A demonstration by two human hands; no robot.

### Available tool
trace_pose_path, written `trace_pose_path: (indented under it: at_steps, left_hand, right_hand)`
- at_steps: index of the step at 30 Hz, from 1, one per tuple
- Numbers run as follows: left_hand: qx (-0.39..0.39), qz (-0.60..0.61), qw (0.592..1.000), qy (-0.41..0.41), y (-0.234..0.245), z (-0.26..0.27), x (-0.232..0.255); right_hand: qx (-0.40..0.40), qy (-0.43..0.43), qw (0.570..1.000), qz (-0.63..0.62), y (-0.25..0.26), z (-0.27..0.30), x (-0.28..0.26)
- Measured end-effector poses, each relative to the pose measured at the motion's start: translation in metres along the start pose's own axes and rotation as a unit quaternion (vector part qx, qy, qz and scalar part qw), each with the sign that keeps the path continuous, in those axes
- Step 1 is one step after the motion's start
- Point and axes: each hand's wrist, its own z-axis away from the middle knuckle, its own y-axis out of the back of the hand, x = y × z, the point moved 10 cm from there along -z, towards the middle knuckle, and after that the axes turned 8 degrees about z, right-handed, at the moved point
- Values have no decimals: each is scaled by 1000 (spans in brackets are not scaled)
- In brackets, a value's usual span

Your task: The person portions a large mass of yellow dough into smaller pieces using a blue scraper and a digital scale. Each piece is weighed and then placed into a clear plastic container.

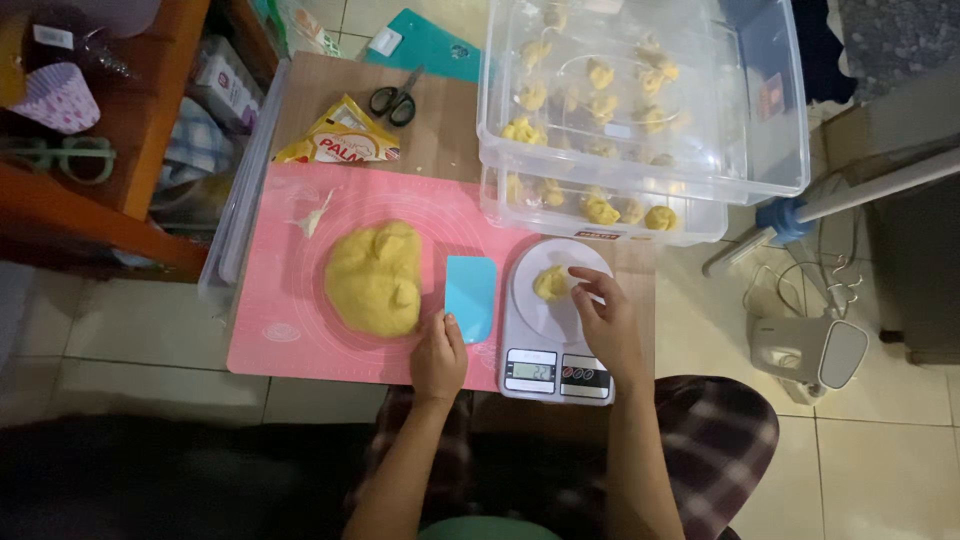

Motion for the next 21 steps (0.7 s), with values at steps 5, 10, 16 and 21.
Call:
trace_pose_path:
  at_steps: [5,10,16,21]
  left_hand:
    - [6,0,1000,-15,-3,-2,-2]
    - [1,21,1000,-3,0,1,-1]
    - [5,-6,1000,-7,-9,0,-11]
    - [29,-34,998,-45,-2,-1,1]
  right_hand:
    - [-27,23,998,45,-8,-7,-8]
    - [-36,158,964,212,-44,-7,-21]
    - [-28,74,984,160,-28,-6,-42]
    - [23,183,977,105,65,-42,-192]
